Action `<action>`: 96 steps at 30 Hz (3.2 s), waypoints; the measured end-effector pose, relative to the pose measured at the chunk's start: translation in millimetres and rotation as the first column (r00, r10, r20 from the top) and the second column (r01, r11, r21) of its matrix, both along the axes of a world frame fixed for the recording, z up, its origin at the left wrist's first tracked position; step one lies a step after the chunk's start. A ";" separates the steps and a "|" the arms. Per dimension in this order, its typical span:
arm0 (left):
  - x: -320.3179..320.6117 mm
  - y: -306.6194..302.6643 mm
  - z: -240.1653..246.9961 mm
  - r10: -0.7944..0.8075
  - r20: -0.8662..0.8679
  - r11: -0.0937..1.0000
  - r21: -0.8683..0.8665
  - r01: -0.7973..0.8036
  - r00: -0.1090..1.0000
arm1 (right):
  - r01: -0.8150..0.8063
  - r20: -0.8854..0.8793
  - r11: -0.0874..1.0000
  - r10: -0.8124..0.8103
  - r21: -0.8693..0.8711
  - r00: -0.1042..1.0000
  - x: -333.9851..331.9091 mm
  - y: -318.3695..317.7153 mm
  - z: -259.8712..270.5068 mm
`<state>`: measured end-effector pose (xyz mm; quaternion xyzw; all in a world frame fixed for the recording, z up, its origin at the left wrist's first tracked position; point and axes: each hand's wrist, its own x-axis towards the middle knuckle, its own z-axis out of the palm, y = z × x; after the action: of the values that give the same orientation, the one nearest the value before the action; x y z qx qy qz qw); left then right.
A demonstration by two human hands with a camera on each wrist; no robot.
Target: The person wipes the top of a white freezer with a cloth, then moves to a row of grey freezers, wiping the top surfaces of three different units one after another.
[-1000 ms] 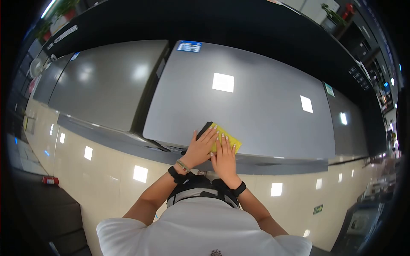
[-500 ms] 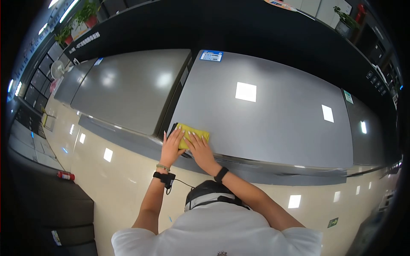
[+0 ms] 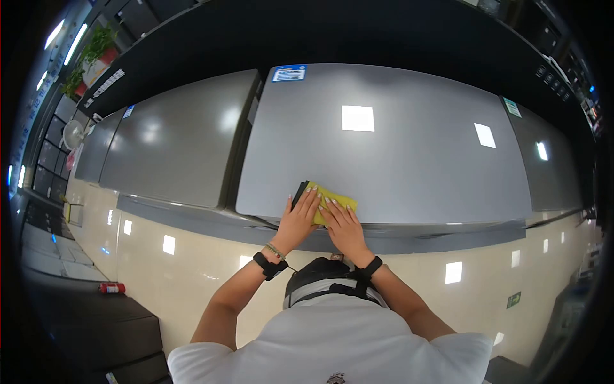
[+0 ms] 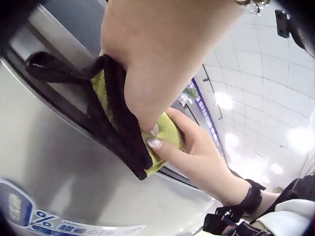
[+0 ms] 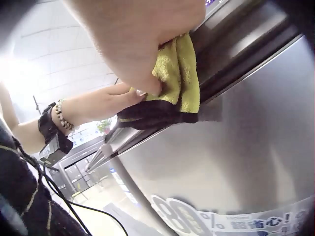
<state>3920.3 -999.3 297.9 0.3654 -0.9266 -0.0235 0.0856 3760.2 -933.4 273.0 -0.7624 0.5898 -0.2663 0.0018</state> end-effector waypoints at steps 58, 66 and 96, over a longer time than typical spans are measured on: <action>-163.4 -180.2 -0.5 -0.052 0.071 0.967 0.253 0.033 0.996 | 0.253 -0.044 0.867 -0.260 0.430 0.965 -114.9 -151.0 29.2; -122.3 -100.8 -1.0 -0.108 -0.071 0.941 0.315 0.125 0.992 | 0.250 -0.023 0.935 -0.252 0.253 0.967 -84.5 -63.3 14.5; 136.6 -12.7 -16.6 0.671 -0.097 0.737 -0.020 -0.675 0.735 | -0.407 -0.050 0.913 0.408 0.015 0.912 127.8 -78.9 1.4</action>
<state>4056.9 -1011.9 281.3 0.6719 -0.7277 0.0190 0.1368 3888.0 -1012.3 274.4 -0.8752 0.4184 -0.2391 0.0437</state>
